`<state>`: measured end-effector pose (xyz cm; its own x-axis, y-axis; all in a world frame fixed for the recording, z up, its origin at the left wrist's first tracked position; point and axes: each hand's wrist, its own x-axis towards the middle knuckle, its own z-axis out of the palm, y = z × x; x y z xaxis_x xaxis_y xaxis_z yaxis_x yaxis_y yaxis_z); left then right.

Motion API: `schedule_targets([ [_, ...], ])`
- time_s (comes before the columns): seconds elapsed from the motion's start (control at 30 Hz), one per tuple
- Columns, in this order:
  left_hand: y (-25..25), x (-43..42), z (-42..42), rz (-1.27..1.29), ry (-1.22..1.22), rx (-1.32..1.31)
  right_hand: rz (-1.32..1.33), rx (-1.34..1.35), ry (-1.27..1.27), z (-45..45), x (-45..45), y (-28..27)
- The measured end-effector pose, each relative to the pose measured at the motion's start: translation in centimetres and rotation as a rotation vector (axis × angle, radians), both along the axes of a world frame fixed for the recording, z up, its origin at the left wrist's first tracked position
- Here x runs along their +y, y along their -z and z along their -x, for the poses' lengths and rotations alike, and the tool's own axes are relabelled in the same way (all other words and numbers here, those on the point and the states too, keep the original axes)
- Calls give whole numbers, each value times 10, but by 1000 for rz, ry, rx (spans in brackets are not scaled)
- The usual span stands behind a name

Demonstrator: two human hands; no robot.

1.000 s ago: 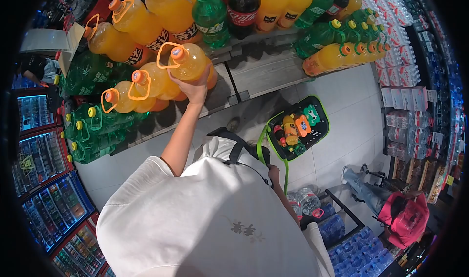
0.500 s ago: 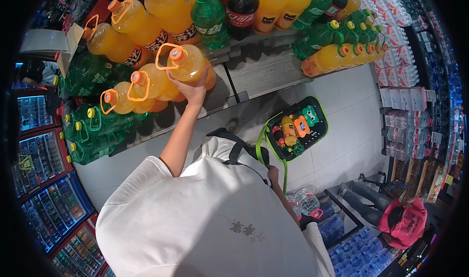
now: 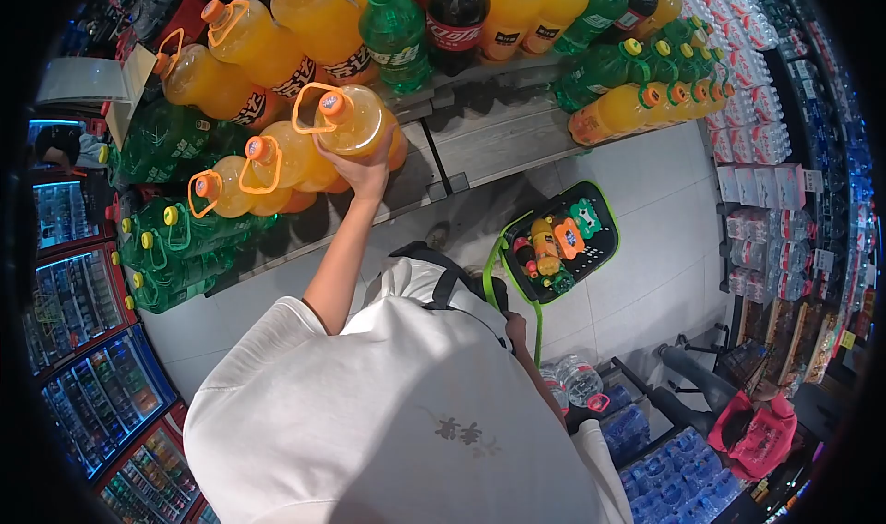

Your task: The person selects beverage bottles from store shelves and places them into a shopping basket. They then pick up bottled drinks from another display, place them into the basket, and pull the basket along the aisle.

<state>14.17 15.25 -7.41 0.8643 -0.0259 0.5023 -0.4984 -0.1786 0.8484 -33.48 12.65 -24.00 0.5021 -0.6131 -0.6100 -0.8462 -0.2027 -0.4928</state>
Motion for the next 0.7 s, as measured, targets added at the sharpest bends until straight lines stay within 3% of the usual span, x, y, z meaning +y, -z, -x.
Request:
schedule_targets([
  [0.17, 0, 0, -1, 1, -6, -26, -17, -14, 48, 15, 3, 27],
  [0.3, -1, 0, -1, 0, 0, -38, 78, 23, -36, 46, 10, 101],
  [0.5, -1, 0, -2, -45, -28, -58, 23, 28, -13, 41, 7, 86],
  [0.7, -2, 0, 0, -34, -20, -37, -39, -35, 46, 18, 2, 34],
])
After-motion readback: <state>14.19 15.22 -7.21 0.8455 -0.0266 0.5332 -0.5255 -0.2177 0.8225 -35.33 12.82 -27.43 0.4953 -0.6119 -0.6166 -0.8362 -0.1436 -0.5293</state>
